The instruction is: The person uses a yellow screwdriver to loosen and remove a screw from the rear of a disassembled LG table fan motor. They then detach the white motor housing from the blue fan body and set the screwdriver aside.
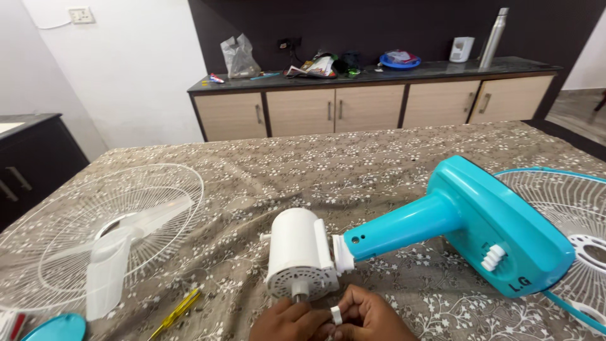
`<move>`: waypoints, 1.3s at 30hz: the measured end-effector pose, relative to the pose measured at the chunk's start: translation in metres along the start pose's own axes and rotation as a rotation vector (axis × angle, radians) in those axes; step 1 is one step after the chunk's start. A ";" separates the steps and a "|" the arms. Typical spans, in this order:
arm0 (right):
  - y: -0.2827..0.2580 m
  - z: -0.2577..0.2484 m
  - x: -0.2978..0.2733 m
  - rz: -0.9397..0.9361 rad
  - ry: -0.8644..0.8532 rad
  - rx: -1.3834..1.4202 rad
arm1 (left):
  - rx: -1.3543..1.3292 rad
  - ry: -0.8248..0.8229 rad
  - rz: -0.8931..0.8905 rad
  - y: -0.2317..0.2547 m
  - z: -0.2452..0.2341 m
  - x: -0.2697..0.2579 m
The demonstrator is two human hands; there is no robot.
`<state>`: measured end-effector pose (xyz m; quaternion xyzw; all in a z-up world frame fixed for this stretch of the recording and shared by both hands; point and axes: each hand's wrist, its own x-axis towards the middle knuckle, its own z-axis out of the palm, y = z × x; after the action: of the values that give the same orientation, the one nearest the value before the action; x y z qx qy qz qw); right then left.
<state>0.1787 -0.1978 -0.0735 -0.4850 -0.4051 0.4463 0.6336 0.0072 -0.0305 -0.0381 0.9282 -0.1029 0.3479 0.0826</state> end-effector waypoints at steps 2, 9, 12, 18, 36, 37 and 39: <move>-0.006 0.004 -0.003 0.044 0.047 -0.025 | -0.012 -0.023 -0.058 0.003 -0.001 -0.005; -0.017 0.015 -0.008 0.072 0.152 -0.198 | 0.006 0.178 -0.443 0.027 -0.026 -0.013; -0.013 0.016 -0.007 0.068 0.129 -0.238 | -0.004 0.268 -0.969 0.003 -0.056 -0.037; -0.013 0.016 -0.006 0.140 0.162 -0.346 | 0.462 0.137 -1.293 -0.082 -0.133 -0.121; -0.025 0.028 -0.013 0.113 0.157 -0.347 | 0.731 -0.040 -1.307 -0.072 -0.128 -0.126; -0.025 0.028 -0.013 0.109 0.154 -0.344 | 0.761 0.004 -1.290 -0.074 -0.125 -0.130; -0.025 0.026 -0.013 0.102 0.149 -0.337 | 0.818 0.092 -1.251 -0.077 -0.119 -0.135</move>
<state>0.1546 -0.2071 -0.0452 -0.6359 -0.4011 0.3664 0.5482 -0.1479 0.0885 -0.0459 0.7546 0.5853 0.2850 -0.0825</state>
